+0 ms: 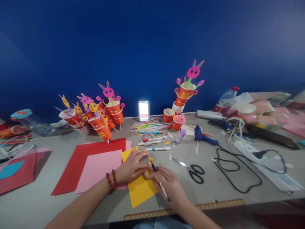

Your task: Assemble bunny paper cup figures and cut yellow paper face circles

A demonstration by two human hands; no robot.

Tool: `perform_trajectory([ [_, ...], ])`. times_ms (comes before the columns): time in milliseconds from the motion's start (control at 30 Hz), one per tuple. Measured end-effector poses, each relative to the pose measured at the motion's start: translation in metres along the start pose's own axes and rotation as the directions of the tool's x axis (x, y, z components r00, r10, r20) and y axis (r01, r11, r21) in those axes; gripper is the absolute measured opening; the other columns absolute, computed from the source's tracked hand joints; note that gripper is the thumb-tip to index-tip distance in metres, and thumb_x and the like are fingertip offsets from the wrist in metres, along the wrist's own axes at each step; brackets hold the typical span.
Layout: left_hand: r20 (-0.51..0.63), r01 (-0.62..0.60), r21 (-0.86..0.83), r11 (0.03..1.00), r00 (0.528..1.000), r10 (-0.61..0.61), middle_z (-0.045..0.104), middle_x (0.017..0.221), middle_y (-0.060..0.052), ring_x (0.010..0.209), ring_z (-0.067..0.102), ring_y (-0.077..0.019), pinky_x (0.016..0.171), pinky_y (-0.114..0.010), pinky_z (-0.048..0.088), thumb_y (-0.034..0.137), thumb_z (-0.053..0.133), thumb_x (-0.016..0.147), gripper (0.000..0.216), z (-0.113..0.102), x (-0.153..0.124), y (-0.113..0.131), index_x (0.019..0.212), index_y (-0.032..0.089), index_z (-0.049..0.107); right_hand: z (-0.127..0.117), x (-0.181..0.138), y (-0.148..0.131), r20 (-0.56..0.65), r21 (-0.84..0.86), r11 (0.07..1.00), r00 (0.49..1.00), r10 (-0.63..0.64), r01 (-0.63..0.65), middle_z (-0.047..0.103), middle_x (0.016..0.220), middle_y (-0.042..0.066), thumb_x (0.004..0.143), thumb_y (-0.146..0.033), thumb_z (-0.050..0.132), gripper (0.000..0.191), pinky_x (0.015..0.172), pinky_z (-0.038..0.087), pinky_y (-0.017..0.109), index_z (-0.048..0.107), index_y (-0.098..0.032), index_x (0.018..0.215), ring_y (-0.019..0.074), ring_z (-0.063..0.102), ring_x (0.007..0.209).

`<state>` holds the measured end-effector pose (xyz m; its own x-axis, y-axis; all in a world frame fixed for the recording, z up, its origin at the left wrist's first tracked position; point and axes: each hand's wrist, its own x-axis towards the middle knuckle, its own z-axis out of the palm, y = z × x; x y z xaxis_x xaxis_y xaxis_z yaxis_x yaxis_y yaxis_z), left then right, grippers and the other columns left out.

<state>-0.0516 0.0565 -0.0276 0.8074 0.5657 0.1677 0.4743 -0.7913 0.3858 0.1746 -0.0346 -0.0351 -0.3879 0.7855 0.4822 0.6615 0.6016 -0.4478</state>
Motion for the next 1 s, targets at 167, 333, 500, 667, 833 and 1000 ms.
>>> perform_trajectory([
  [167,-0.048,0.024,0.01,1.0,0.999,-0.023,0.055,0.139,-0.004,0.131,0.044,-0.0265,0.114,-0.051,0.027,0.03,0.054,0.096,0.024,-0.001,0.001,0.008,0.115,0.034,0.068,0.004,0.004,-0.001,-0.023,0.019,1.0,0.999,0.023,-0.022,0.075,0.1,0.01,0.089,-0.008,0.054,0.022,0.09,0.055,0.037,0.062,-0.021,0.105,0.0253,0.069,0.101],
  [333,-0.137,0.064,0.051,0.997,0.989,-0.057,0.062,0.128,-0.005,0.121,0.051,-0.0235,0.112,-0.048,0.031,0.018,0.047,0.096,0.027,-0.003,-0.004,0.028,0.115,0.027,0.064,0.009,0.006,0.002,-0.06,-0.005,1.0,0.998,0.008,-0.009,0.072,0.087,0.008,0.09,-0.009,0.049,0.02,0.079,0.056,0.035,0.062,-0.021,0.099,0.0232,0.068,0.084],
  [500,-0.164,0.131,0.08,0.988,0.98,-0.117,0.069,0.117,-0.008,0.099,0.059,-0.0239,0.094,-0.043,0.045,0.016,0.04,0.098,0.029,0.002,-0.021,0.065,0.119,0.019,0.06,0.006,0.005,0.004,-0.067,-0.026,0.999,0.997,-0.042,0.04,0.073,0.089,0.008,0.086,-0.006,0.044,0.028,0.087,0.054,0.039,0.06,-0.021,0.104,0.0235,0.068,0.086],
  [667,-0.092,0.234,0.23,0.945,0.972,-0.218,0.053,0.145,-0.015,0.109,0.058,-0.0295,0.095,-0.046,0.047,0.024,0.05,0.095,0.049,0.018,-0.032,0.096,0.142,0.015,0.045,0.002,0.005,0.005,-0.035,0.035,0.997,0.997,-0.061,0.062,0.074,0.1,0.012,0.079,-0.004,0.045,0.038,0.093,0.052,0.044,0.058,-0.019,0.112,0.0251,0.069,0.094],
  [833,-0.024,0.338,0.27,0.902,0.939,-0.344,0.041,0.154,-0.019,0.114,0.058,-0.0325,0.097,-0.047,0.046,0.037,0.054,0.093,0.06,0.038,-0.032,0.108,0.147,0.014,0.041,0.0,0.005,0.008,-0.015,0.045,0.995,0.996,-0.085,0.086,0.074,0.104,0.013,0.072,-0.006,0.046,0.048,0.094,0.052,0.045,0.056,-0.018,0.118,0.026,0.069,0.098],
  [1000,0.057,0.389,0.298,0.872,0.904,-0.423,0.031,0.157,-0.024,0.118,0.058,-0.0368,0.095,-0.05,0.047,0.048,0.058,0.089,0.074,0.046,-0.03,0.113,0.15,0.012,0.036,-0.003,0.007,0.006,-0.011,0.077,0.994,0.997,-0.072,0.072,0.075,0.104,0.012,0.079,-0.007,0.043,0.04,0.096,0.052,0.046,0.056,-0.02,0.115,0.0247,0.07,0.096],
])
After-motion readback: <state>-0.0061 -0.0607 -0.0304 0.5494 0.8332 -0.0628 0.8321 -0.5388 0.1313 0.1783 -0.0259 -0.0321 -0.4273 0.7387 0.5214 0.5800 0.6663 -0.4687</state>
